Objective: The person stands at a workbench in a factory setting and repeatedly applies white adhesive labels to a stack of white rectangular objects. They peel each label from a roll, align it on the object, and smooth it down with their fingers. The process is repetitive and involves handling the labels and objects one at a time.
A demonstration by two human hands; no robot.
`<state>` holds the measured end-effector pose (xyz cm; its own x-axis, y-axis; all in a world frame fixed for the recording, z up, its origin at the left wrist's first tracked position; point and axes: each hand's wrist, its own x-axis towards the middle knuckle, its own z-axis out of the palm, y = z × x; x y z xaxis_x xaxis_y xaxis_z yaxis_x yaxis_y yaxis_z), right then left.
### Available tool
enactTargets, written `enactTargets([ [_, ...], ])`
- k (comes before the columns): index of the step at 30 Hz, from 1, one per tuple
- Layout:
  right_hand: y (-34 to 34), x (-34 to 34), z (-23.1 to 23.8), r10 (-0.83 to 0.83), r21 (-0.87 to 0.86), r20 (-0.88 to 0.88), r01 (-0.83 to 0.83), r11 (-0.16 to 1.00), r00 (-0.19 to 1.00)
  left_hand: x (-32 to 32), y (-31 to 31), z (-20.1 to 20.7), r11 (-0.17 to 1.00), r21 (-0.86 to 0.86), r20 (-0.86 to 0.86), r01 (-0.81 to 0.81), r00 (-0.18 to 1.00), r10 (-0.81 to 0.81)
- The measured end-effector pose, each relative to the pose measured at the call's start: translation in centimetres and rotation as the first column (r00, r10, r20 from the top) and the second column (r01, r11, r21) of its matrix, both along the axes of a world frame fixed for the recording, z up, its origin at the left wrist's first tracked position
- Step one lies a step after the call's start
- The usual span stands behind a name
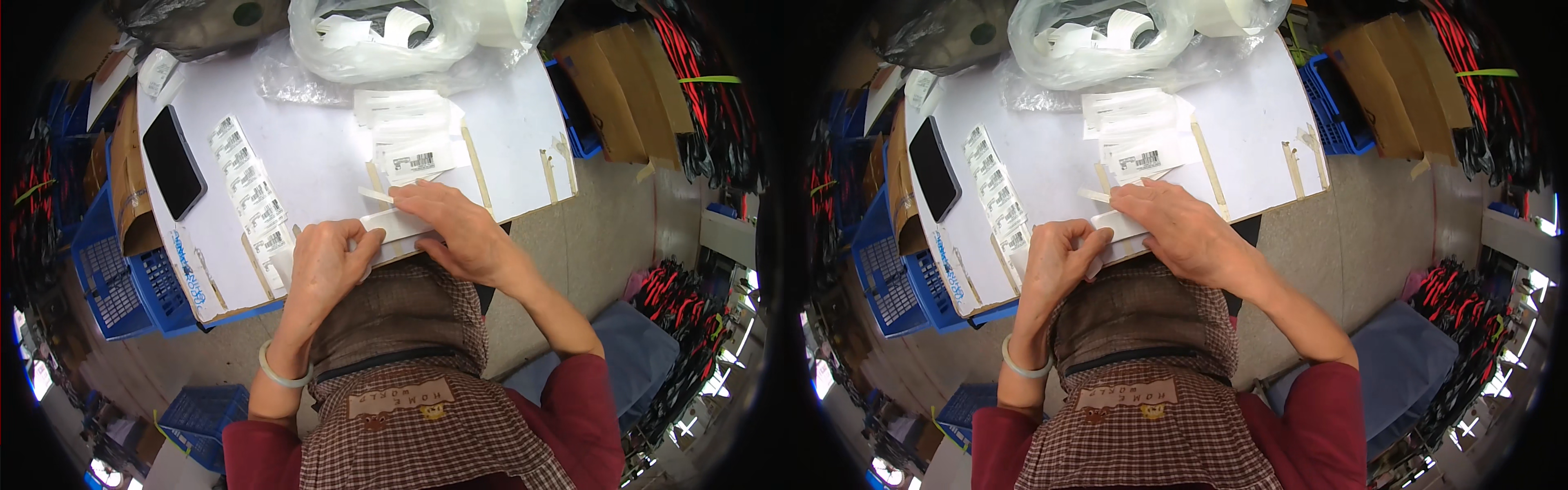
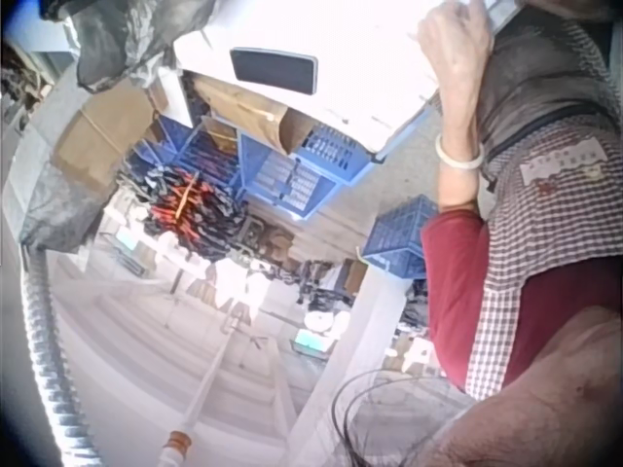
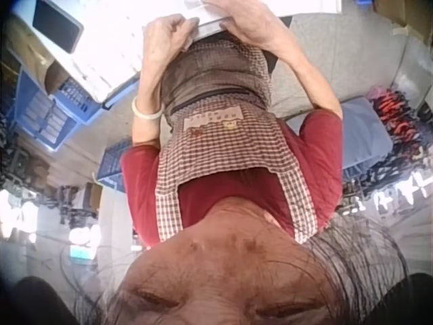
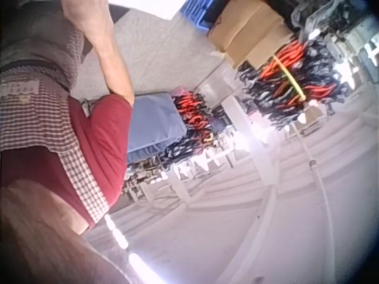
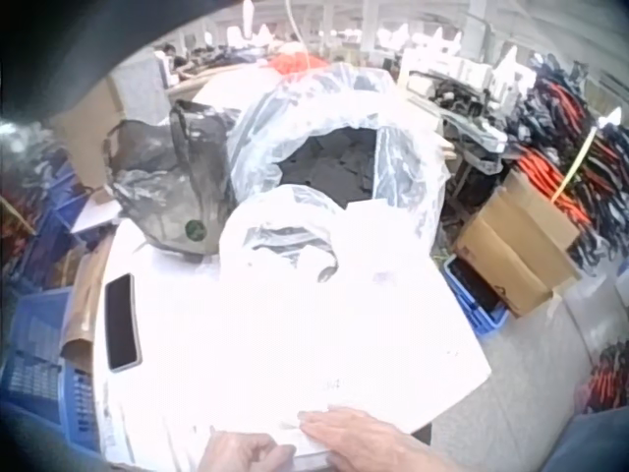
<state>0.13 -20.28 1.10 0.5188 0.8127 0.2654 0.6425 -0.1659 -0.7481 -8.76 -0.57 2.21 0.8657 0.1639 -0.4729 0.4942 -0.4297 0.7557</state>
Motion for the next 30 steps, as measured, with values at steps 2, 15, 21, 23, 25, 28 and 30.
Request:
enactTargets([
  [2, 0.2, 0.2, -0.6, 0.050, 0.008, -0.001, -0.050, 0.999, 0.999, 0.0, 0.0, 0.1, 1.000, -0.009, -0.017, -0.008, 1.000, 0.008],
  [15, 0.0, 0.9, -1.3, 0.130, -0.026, -0.013, -0.130, 0.991, 0.991, 0.1, 0.5, 0.3, 0.997, -0.071, -0.059, 0.007, 0.998, -0.012],
  [21, -0.2, 0.7, -1.2, 0.083, -0.004, -0.007, -0.083, 0.997, 0.997, -0.1, 0.1, -0.3, 0.998, 0.046, 0.012, 0.043, 0.999, -0.044],
  [23, -0.1, 0.4, -0.3, -0.015, 0.025, -0.071, 0.017, 1.000, 0.997, 0.1, 0.0, 0.0, 0.998, 0.050, -0.009, 0.038, 0.999, -0.038],
  [25, -0.3, 0.1, 2.5, -0.180, 0.042, -0.201, 0.192, 0.980, 0.963, 0.0, 0.0, -0.1, 0.998, 0.063, -0.008, 0.025, 1.000, -0.025],
  [28, -0.7, 0.3, 2.8, -0.305, -0.178, -0.729, 0.261, 0.949, 0.612, -0.1, -0.2, -0.4, 0.997, 0.079, 0.020, 0.013, 1.000, -0.014],
  [30, 0.2, -0.4, 2.2, -0.323, -0.178, -0.717, 0.286, 0.942, 0.618, 0.0, -0.2, -0.4, 0.998, 0.068, 0.026, 0.016, 1.000, -0.017],
])
